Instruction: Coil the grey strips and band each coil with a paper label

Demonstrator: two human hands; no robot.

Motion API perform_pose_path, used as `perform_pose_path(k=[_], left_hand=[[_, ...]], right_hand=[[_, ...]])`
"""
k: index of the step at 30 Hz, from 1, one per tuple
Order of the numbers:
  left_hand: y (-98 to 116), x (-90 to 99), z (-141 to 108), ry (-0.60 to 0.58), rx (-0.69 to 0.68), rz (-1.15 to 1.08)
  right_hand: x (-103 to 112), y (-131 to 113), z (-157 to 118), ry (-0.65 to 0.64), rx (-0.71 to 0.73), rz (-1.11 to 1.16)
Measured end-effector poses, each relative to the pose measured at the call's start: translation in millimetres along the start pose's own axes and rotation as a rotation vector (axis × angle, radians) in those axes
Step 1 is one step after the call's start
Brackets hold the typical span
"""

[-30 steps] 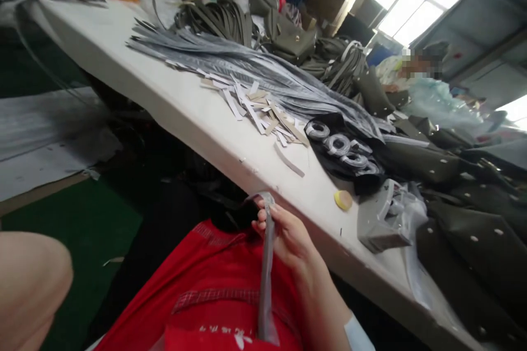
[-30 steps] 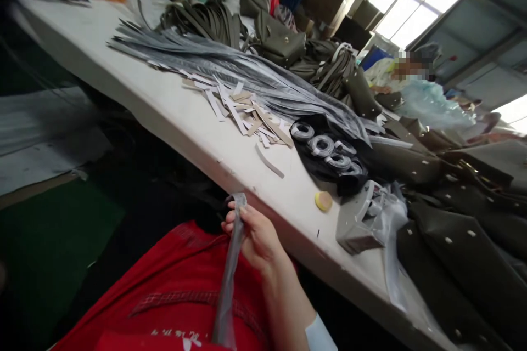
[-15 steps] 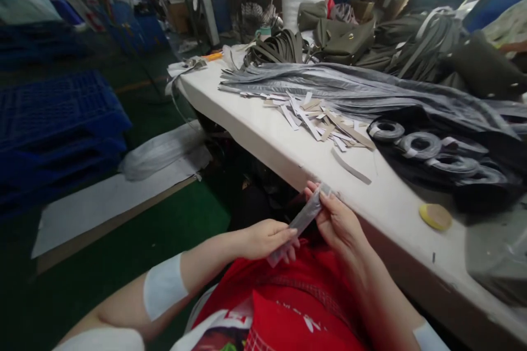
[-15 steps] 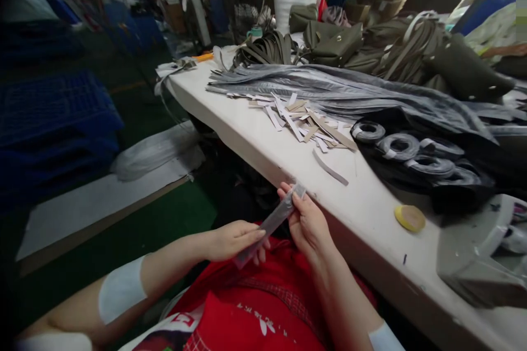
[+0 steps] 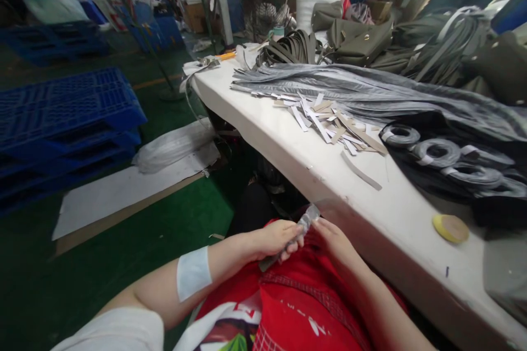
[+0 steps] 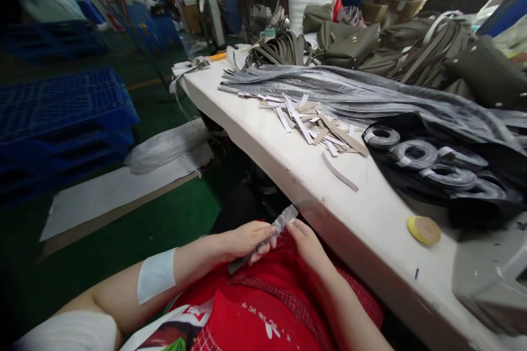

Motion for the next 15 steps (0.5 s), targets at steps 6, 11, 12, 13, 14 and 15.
perform_pose_path(k=[6,11,12,13,14,15], left_hand=[[-7,-8.5,0,-0.119,0.023,0.23],[-7,-17.0,1,-0.234,0.118,0.264],[-8,-16.1,-1,-0.267,0.154,0.232],[-9,-14.6,-3,-0.299,0.189,0.207],[-10,-12.5,-6,-0.319,0.22,0.187],[-11,-10.2,-10,-0.324,0.247,0.165]], right_hand=[[2,-15,-32,-0.173,0.614,-0.935],[-5,2,-26,-0.237,0.67,-1.24],[-3,2,-24,-0.216,0.678,-1.283],[-1,2,-21,-0.205,0.682,-1.312],[1,2,-20,-0.203,0.682,-1.327],[3,1,-18,-0.202,0.677,-1.329]])
Point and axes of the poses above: each hand's wrist, its own z-axis towards the middle knuckle, its own x-axis out of the back of the hand, y = z × x, the point moved 4 cm from there along z, towards the middle knuckle, and after that the axes turned 2 degrees about z, right-handed, at the moved point
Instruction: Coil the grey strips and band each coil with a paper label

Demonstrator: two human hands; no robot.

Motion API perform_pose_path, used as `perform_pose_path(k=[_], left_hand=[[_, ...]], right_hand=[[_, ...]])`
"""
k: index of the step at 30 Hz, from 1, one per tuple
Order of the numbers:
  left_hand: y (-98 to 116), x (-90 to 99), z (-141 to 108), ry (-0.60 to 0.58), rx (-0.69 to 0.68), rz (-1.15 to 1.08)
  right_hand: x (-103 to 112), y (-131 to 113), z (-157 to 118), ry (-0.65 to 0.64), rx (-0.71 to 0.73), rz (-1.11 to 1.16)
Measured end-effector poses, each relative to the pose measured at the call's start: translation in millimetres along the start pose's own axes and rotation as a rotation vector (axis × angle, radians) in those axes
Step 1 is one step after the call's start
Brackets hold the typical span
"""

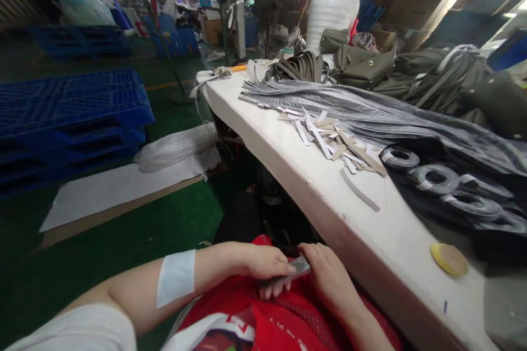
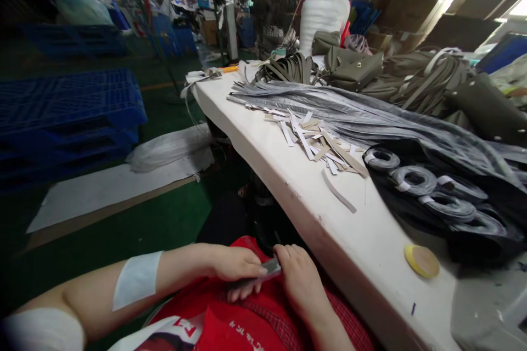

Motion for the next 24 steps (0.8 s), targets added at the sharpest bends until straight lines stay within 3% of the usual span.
perform_pose_path(k=[2,5,8,10,13,17,19,20,22,24], left_hand=[[-1,1.2,-7,-0.001,0.017,-0.09],[12,-2.9,-21,-0.084,-0.045,-0.297],[43,-3.4,-43,-0.175,-0.219,-0.454],[68,6.0,-62,-0.151,-0.389,-0.535],[102,36.9,-85,0.03,-0.693,-0.67],[122,85.0,-87,0.526,-1.079,-0.676],[119,95.2,-77,0.762,-1.1,-0.478],[117,95.9,-70,0.825,-1.065,-0.34],[110,94.2,-61,0.854,-0.988,-0.154],[104,94.2,-59,0.839,-0.965,-0.159]], right_hand=[[1,5,1,-0.005,-0.02,0.053],[-4,20,2,-0.005,-0.078,0.306],[-17,38,5,-0.023,-0.155,0.644],[-28,45,6,-0.041,-0.266,0.794],[-36,29,3,-0.104,-0.365,0.907],[-16,-23,-3,-0.237,-0.278,0.945],[11,-39,-2,-0.171,-0.194,0.909],[27,-43,-1,-0.111,-0.154,0.892],[56,-43,1,-0.008,-0.116,0.88],[71,-40,3,0.01,-0.128,0.88]])
Point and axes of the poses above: each hand's wrist, its own z-axis towards the middle knuckle, its own x-axis out of the back of the hand, y = z × x, the point moved 4 cm from there along z, towards the middle knuckle, and after that the axes turned 2 degrees about z, right-handed, at the moved point
